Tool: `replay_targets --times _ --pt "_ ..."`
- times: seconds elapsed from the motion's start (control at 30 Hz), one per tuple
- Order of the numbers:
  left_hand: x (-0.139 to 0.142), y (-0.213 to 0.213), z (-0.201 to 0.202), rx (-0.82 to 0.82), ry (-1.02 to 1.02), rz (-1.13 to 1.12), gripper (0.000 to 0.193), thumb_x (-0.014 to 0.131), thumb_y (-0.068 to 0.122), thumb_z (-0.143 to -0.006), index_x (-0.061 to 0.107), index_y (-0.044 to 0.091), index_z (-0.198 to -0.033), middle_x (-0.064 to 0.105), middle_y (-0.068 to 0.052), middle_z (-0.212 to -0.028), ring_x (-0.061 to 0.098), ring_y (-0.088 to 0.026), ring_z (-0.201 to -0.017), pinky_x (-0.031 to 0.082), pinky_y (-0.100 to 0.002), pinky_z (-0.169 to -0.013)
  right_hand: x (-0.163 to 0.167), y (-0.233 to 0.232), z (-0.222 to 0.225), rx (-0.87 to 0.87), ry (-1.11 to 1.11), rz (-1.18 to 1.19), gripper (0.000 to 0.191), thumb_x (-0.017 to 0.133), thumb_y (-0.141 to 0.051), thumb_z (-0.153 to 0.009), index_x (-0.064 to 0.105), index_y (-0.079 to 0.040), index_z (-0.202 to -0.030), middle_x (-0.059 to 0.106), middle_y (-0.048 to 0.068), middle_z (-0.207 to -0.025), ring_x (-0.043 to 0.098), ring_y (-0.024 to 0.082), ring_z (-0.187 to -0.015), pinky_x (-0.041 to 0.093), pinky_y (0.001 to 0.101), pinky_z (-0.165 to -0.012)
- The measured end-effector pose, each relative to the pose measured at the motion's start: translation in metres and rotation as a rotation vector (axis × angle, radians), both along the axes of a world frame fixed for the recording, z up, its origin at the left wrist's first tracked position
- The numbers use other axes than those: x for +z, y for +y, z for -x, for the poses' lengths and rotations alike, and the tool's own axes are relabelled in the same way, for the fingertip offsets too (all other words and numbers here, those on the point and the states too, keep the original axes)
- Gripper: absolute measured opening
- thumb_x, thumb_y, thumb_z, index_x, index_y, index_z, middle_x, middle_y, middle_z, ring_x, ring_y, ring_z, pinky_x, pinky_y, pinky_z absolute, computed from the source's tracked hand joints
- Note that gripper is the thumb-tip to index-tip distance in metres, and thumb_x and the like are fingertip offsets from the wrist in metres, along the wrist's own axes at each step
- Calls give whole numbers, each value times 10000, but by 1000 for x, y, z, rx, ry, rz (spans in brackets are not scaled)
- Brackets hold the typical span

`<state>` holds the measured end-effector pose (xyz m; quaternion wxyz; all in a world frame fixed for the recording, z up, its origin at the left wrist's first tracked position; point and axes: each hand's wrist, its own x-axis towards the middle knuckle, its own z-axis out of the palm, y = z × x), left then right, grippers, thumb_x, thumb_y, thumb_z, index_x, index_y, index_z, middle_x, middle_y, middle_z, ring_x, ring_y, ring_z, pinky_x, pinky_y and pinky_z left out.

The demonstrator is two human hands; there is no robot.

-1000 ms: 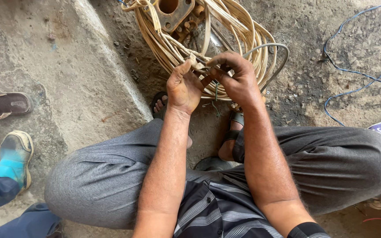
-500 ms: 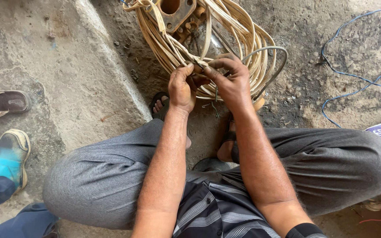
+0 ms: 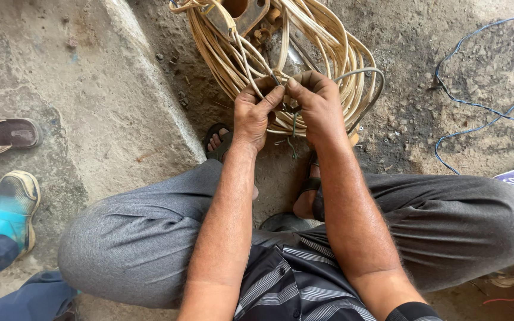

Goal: The person sits on the floor and works on a submersible water pump, using a wrench to loosen a fitting and then manipulating the attached power cable and internal wires. The person appears to be inspecting or preparing the electrical connections.

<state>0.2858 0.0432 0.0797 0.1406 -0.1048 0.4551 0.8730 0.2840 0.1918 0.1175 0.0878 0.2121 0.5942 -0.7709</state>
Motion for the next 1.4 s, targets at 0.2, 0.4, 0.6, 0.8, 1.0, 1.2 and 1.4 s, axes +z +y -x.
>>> replay_targets --times 0.2,0.4,0.6,0.8,1.0,1.2,1.4 --pt "8 -2 0 0 -85 -196 290 747 99 -932 713 180 -1208 730 3 -979 671 -85 -860 561 -237 -757 7 -3 -3 23 0 -85 96 748 -81 -954 722 -3 -1005 731 46 -857 671 107 -760 578 258 -698" --pt "8 -7 3 31 -85 -271 217 719 183 -997 730 123 -1205 719 10 -884 580 -63 -611 454 -184 -495 16 3 -3 55 -6 56 110 770 -71 -936 723 6 -998 739 72 -863 688 131 -747 580 271 -697" --pt "-14 -3 11 214 -167 159 97 663 125 -1004 677 51 -1065 701 -62 -814 607 -113 -563 507 -244 -435 39 -21 -17 155 -33 -595 135 708 -163 -944 738 -39 -988 765 90 -949 711 163 -841 614 332 -753" --pt "-21 -2 13 402 10 857 318 705 -44 -892 539 73 -1136 695 -72 -970 719 -127 -824 641 -238 -663 28 -26 -14 227 14 -480 129 650 -157 -1034 668 -31 -1054 739 79 -925 728 153 -823 609 320 -699" --pt "-3 1 -1 473 169 667 559 598 -34 -911 337 137 -1374 627 -35 -999 634 -93 -767 586 -214 -615 13 -19 -1 193 87 -410 112 654 -103 -1031 658 -1 -1077 687 76 -843 665 145 -685 546 294 -564" --pt "1 2 -3 461 124 254 164 662 152 -1074 599 74 -1204 627 -6 -887 562 -61 -685 456 -183 -549 20 -16 13 478 245 -861 287 636 -57 -947 724 -49 -1220 759 148 -1038 754 265 -941 602 391 -835" --pt "-13 -15 4 279 -45 104 116 745 202 -995 760 87 -987 696 4 -828 564 -39 -642 430 -182 -513 37 -16 19 595 498 -881 399 669 -52 -885 686 -3 -1280 712 232 -1179 700 349 -1043 571 454 -888"
